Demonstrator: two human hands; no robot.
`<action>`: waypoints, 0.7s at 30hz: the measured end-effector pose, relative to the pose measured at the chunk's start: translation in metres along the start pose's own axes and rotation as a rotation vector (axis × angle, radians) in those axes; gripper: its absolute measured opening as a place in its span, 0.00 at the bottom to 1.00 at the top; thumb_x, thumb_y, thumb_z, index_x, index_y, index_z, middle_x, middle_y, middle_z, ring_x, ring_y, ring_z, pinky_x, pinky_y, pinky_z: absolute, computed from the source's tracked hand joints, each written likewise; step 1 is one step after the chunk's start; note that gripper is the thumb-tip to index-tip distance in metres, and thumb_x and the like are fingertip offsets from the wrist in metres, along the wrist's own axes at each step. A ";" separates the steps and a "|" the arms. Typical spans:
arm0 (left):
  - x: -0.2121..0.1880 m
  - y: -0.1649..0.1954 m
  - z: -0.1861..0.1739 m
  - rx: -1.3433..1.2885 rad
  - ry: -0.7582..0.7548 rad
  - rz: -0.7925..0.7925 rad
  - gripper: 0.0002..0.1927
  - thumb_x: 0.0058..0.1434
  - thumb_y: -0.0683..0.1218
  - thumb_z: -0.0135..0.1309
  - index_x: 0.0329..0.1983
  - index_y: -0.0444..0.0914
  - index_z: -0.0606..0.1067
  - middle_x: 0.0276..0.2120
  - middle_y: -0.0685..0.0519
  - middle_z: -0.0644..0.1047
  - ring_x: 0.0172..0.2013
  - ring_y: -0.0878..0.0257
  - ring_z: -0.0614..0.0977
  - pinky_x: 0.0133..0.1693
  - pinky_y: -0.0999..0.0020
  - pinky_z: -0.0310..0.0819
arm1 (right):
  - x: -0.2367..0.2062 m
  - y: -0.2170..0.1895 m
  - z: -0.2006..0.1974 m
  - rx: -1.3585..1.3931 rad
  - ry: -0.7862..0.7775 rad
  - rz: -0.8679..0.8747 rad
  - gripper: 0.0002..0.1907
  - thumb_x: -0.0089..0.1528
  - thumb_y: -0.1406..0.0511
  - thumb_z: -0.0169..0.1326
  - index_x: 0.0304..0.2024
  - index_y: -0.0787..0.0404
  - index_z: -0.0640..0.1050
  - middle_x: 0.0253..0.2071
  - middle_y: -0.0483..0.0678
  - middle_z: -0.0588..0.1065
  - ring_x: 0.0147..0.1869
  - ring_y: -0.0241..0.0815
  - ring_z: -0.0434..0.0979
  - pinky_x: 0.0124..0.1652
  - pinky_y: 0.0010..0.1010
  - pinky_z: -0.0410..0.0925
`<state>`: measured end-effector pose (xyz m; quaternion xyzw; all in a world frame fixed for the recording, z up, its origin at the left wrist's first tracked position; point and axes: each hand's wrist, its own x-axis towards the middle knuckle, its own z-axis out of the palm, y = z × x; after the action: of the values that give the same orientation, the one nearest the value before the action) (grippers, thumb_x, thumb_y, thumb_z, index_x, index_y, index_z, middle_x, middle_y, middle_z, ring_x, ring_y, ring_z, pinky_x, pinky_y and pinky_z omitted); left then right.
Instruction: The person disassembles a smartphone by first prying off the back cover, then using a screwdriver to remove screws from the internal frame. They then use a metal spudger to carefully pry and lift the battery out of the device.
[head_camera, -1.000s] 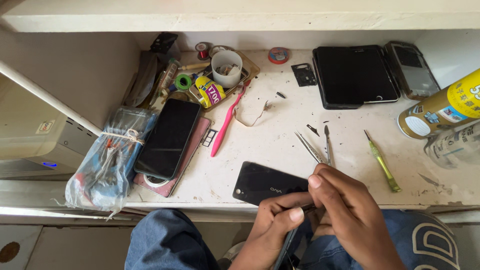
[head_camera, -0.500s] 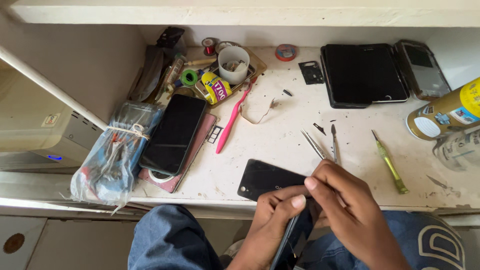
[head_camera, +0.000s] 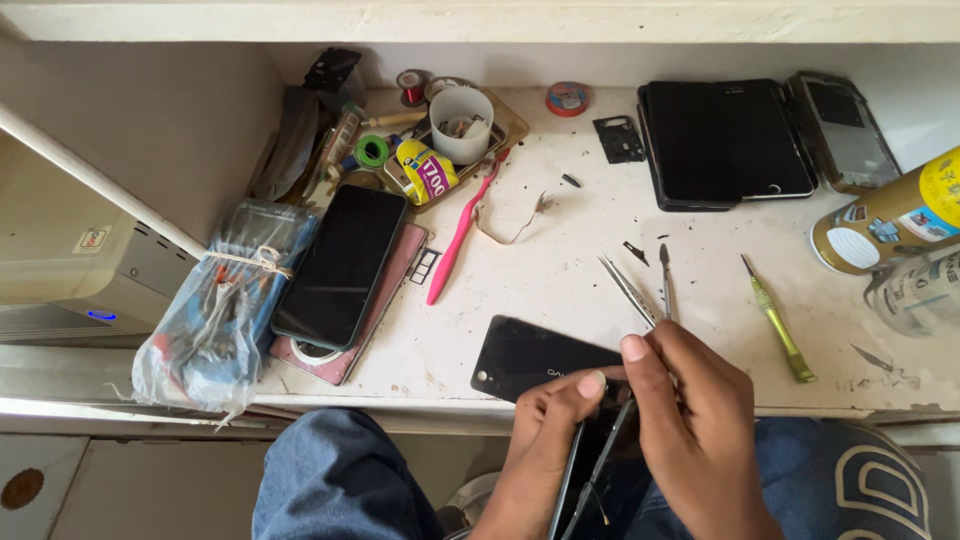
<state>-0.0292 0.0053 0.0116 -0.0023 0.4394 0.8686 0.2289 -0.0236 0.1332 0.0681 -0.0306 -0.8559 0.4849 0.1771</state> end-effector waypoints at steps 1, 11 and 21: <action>-0.001 0.002 0.001 0.003 0.024 0.000 0.24 0.65 0.54 0.52 0.50 0.29 0.81 0.36 0.54 0.83 0.37 0.70 0.79 0.45 0.76 0.72 | 0.000 -0.001 0.000 -0.005 0.001 -0.071 0.14 0.68 0.65 0.51 0.29 0.68 0.71 0.23 0.45 0.63 0.25 0.31 0.57 0.25 0.28 0.56; 0.006 0.013 0.000 0.043 0.385 0.216 0.23 0.56 0.46 0.65 0.50 0.26 0.79 0.37 0.46 0.86 0.36 0.67 0.84 0.40 0.74 0.79 | 0.005 0.010 -0.003 0.175 -0.432 0.477 0.23 0.64 0.55 0.52 0.58 0.55 0.78 0.45 0.45 0.79 0.49 0.32 0.77 0.48 0.24 0.69; -0.001 0.037 0.008 -0.178 0.313 0.318 0.23 0.62 0.47 0.56 0.52 0.22 0.76 0.42 0.36 0.84 0.44 0.52 0.88 0.51 0.61 0.84 | 0.013 0.036 -0.030 0.876 -0.483 0.444 0.27 0.72 0.59 0.47 0.68 0.70 0.71 0.60 0.60 0.76 0.63 0.49 0.76 0.57 0.45 0.71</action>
<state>-0.0417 -0.0081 0.0450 -0.0877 0.3861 0.9181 0.0172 -0.0304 0.1794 0.0555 -0.0216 -0.5632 0.8149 -0.1349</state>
